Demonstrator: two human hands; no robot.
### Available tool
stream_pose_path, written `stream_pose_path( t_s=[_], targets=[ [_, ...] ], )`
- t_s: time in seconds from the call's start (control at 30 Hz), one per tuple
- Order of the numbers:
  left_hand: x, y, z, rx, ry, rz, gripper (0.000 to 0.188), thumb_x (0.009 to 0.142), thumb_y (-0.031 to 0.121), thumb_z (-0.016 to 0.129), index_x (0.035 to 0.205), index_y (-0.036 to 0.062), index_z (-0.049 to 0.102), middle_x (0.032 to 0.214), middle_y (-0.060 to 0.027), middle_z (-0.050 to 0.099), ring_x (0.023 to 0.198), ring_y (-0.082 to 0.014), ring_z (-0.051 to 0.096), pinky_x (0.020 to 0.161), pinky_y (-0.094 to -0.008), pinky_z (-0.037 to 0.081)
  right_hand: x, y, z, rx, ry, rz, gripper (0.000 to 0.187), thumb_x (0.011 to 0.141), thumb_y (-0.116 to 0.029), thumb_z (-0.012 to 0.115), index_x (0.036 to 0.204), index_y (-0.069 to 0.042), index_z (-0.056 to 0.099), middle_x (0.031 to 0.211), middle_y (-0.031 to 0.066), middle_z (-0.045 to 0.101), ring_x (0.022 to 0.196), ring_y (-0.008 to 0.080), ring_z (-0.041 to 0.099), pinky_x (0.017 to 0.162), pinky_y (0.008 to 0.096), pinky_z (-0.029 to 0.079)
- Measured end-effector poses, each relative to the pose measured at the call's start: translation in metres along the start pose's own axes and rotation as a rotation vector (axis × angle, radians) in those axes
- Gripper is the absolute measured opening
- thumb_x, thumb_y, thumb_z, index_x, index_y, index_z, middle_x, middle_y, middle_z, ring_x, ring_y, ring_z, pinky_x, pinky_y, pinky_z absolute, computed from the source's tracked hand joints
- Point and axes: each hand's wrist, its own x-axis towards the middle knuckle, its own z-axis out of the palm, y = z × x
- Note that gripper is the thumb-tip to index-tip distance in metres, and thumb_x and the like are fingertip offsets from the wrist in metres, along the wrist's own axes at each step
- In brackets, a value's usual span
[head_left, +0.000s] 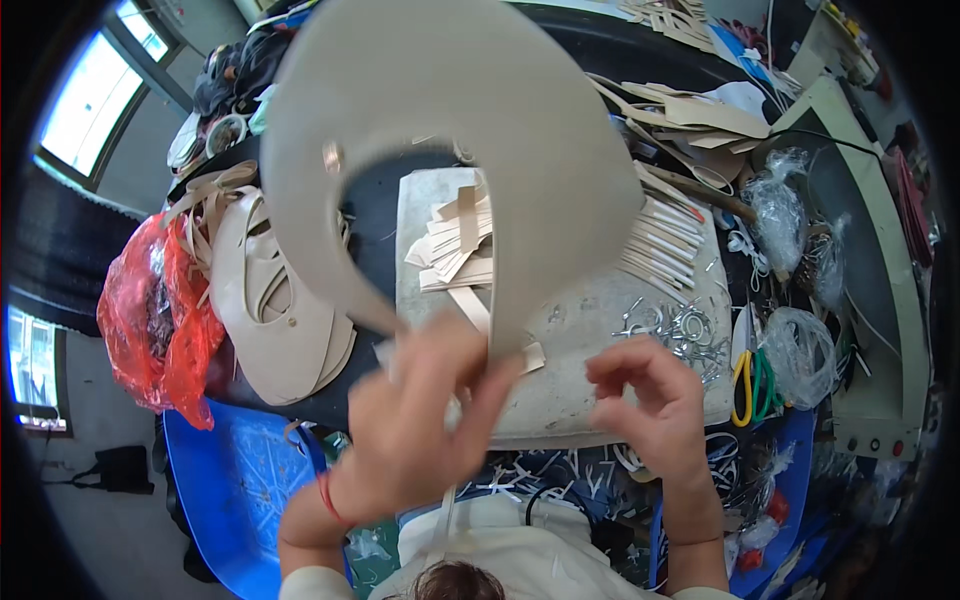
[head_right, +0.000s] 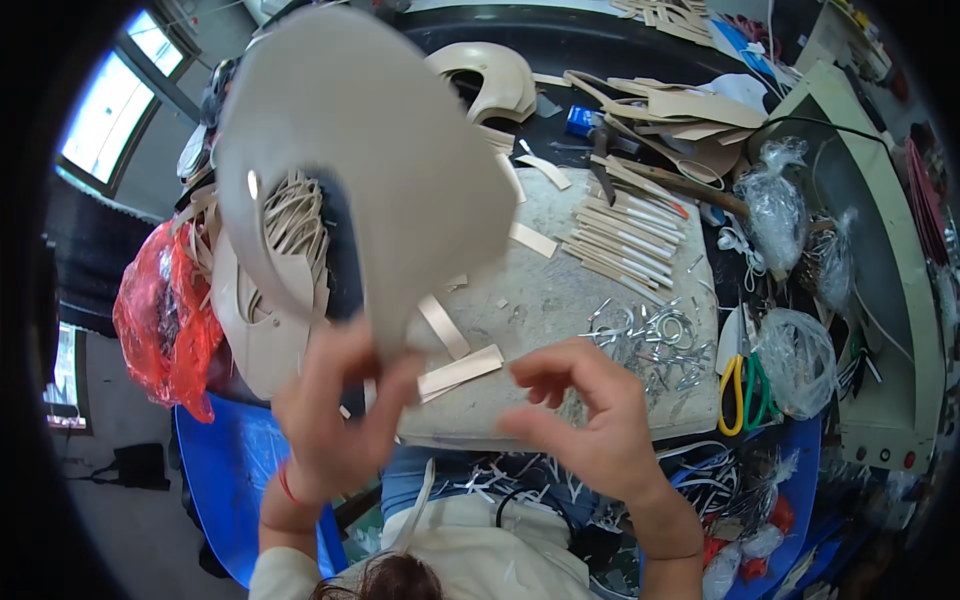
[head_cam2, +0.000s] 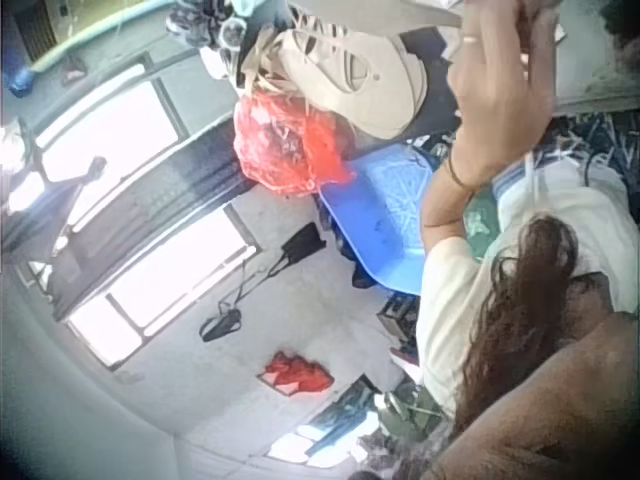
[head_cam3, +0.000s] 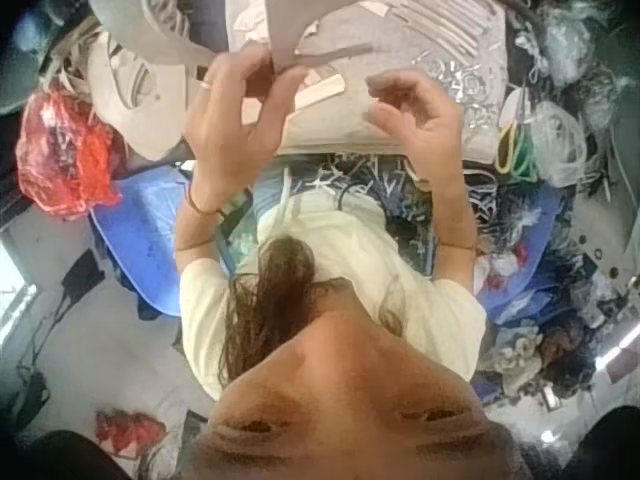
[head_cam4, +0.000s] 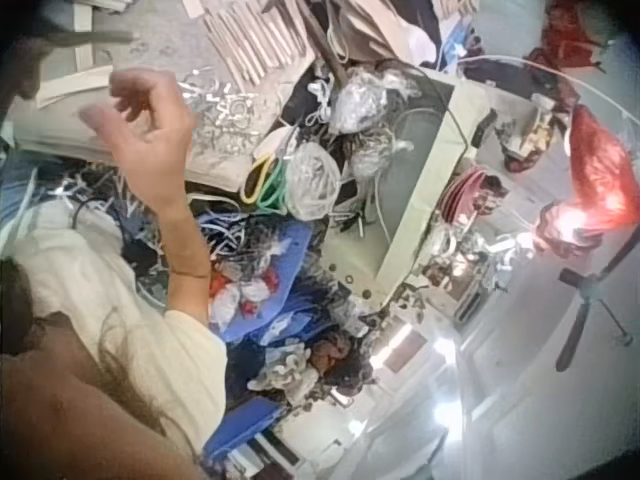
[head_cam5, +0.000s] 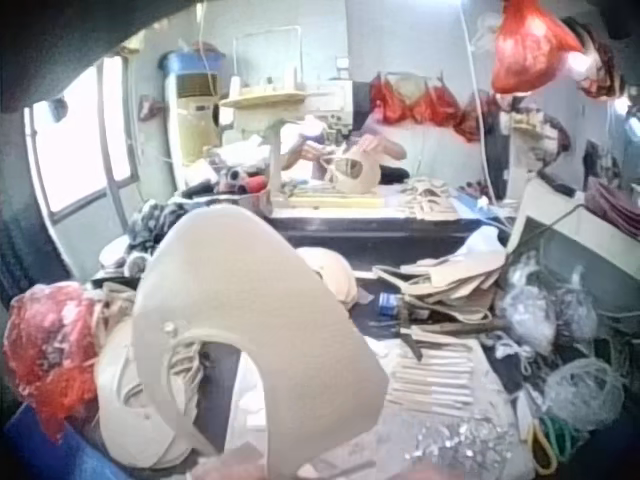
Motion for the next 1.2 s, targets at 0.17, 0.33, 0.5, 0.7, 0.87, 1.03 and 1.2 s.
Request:
stream_pose_path(
  t_s=[0.17, 0.33, 0.5, 0.7, 0.87, 1.03, 1.2],
  targets=[
    [0.14, -0.112, 0.078, 0.2, 0.012, 0.107, 0.02, 0.084, 0.017, 0.065, 0.088, -0.0027, 0.06, 0.073, -0.0169, 0.063, 0.063, -0.0261, 0.062, 0.058, -0.0339, 0.047, -0.026, 0.025, -0.034, -0.042, 0.158, 0.199, 0.014, 0.081, -0.004, 0.069, 0.093, 0.001, 0.065, 0.084, 0.0043, 0.063, 0.071, 0.008, 0.056, 0.066, 0.0216, 0.045],
    [0.174, -0.214, 0.112, 0.521, -0.205, -0.212, 0.022, 0.08, 0.021, 0.065, 0.091, 0.001, 0.062, 0.083, -0.0178, 0.064, 0.079, -0.0347, 0.062, 0.071, -0.0431, 0.047, -0.022, 0.034, -0.054, -0.324, 0.168, 0.133, 0.01, 0.082, -0.007, 0.067, 0.09, 0.0, 0.066, 0.079, 0.0075, 0.063, 0.065, 0.0124, 0.057, 0.06, 0.0253, 0.045],
    [0.136, -0.135, 0.094, 0.336, -0.039, 0.105, 0.02, 0.081, 0.013, 0.064, 0.097, 0.0024, 0.06, 0.097, -0.0167, 0.059, 0.087, -0.0361, 0.059, 0.073, -0.0419, 0.048, 0.044, 0.051, -0.099, -0.793, 0.338, -0.213, 0.011, 0.082, -0.006, 0.064, 0.091, -0.001, 0.066, 0.082, 0.0114, 0.06, 0.073, 0.0246, 0.058, 0.065, 0.0322, 0.046],
    [-0.035, -0.047, 0.048, 0.252, -0.328, 0.093, 0.028, 0.072, 0.005, 0.07, 0.099, 0.0052, 0.063, 0.096, -0.0106, 0.062, 0.089, -0.0275, 0.059, 0.073, -0.0371, 0.048, 0.093, 0.082, -0.109, -1.037, 0.252, -0.448, 0.01, 0.079, -0.006, 0.065, 0.088, -0.003, 0.066, 0.087, 0.0103, 0.06, 0.087, 0.0296, 0.055, 0.076, 0.0381, 0.045],
    [-0.074, -0.053, 0.038, 0.284, -0.312, 0.07, 0.031, 0.073, 0.001, 0.066, 0.104, 0.0046, 0.065, 0.108, -0.0096, 0.063, 0.095, -0.027, 0.059, 0.081, -0.0374, 0.046, 0.102, 0.082, -0.106, -0.837, 0.257, -0.276, 0.006, 0.083, -0.005, 0.06, 0.084, -0.001, 0.064, 0.086, 0.0112, 0.059, 0.084, 0.0285, 0.057, 0.075, 0.0362, 0.045],
    [-0.056, -0.068, 0.039, 0.221, -0.317, 0.105, 0.031, 0.073, -0.001, 0.062, 0.104, 0.0044, 0.064, 0.108, -0.0075, 0.062, 0.096, -0.0273, 0.058, 0.083, -0.0369, 0.045, 0.097, 0.079, -0.104, -1.005, 0.343, -0.38, 0.01, 0.088, -0.005, 0.057, 0.095, 0.001, 0.056, 0.087, 0.0129, 0.062, 0.077, 0.0249, 0.061, 0.07, 0.0315, 0.048],
    [-0.052, -0.059, 0.043, 0.125, -0.239, 0.092, 0.029, 0.073, -0.001, 0.066, 0.101, 0.0038, 0.064, 0.106, -0.0097, 0.062, 0.094, -0.029, 0.059, 0.081, -0.0381, 0.047, 0.087, 0.082, -0.093, -1.053, 0.391, -0.433, 0.011, 0.083, -0.002, 0.059, 0.094, 0.0, 0.059, 0.086, 0.0147, 0.063, 0.084, 0.0322, 0.059, 0.075, 0.0394, 0.046]
  ],
)
